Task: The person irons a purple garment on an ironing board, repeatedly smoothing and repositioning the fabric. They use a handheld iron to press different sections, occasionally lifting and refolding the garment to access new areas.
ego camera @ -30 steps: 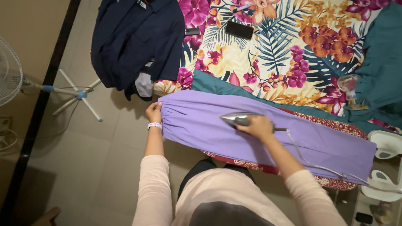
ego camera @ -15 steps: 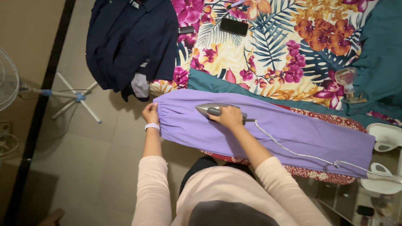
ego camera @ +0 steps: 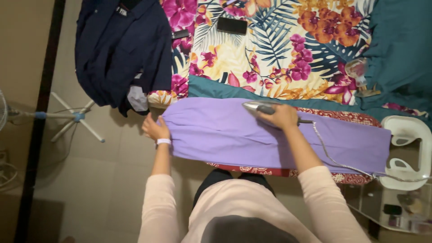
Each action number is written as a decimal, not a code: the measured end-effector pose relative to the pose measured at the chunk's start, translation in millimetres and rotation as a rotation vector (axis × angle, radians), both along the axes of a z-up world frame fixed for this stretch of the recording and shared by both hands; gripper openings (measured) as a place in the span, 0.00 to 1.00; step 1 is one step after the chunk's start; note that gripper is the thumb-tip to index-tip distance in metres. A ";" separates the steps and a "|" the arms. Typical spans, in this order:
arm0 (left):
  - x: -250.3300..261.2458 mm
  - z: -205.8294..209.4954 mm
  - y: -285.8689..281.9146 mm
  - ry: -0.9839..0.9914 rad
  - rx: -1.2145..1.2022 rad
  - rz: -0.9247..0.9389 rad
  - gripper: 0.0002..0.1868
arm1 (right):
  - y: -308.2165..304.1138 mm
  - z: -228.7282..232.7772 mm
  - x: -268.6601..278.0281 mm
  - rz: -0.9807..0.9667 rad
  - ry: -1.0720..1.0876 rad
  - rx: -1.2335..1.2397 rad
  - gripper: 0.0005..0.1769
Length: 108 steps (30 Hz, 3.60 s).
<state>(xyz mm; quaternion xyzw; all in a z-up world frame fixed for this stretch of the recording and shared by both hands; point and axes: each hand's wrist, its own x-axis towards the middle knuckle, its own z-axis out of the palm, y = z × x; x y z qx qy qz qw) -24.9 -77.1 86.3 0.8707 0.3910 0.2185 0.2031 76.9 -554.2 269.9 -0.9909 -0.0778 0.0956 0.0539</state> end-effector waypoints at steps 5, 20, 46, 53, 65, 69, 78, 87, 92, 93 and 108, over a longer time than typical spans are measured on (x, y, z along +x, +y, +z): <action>-15.6 80.7 -154.7 -0.204 -0.008 -0.692 0.10 | -35.7 -35.2 -35.4 0.184 0.056 0.016 0.36; -91.4 10.7 -364.2 -0.058 0.343 -1.678 0.11 | -297.3 -29.5 -53.9 -0.359 0.136 -0.065 0.44; -125.3 28.4 -192.8 0.445 0.812 -0.308 0.10 | -541.0 -69.4 -133.5 -0.637 -0.360 -0.381 0.45; -126.9 24.8 -138.7 0.432 0.730 -0.164 0.10 | -442.3 -102.2 -188.6 0.125 -0.079 -0.338 0.52; -116.0 23.0 -69.6 0.289 0.563 -0.148 0.08 | -443.0 -128.6 -180.2 0.108 -0.060 -0.524 0.33; -114.1 60.3 -47.1 0.135 0.495 -0.253 0.11 | -450.4 -100.5 -177.1 -0.165 -0.298 -0.197 0.21; -79.5 168.2 -12.4 -0.029 0.384 -0.450 0.19 | -465.8 -10.9 -137.5 -0.236 -0.678 0.031 0.17; -121.0 45.6 -16.6 0.301 0.594 -0.754 0.21 | -488.7 -92.3 -164.4 -0.119 -0.505 -0.520 0.17; -139.4 39.1 13.1 0.523 0.365 -0.663 0.44 | -526.1 -130.1 -160.8 -0.101 -0.471 -0.595 0.14; -139.7 41.9 21.6 0.475 0.316 -0.639 0.43 | -543.8 -143.9 -158.3 -0.109 -0.418 -0.765 0.17; -94.4 99.7 -9.2 -0.020 0.853 -0.716 0.07 | -538.6 -138.8 -151.0 -0.324 -0.229 -0.420 0.13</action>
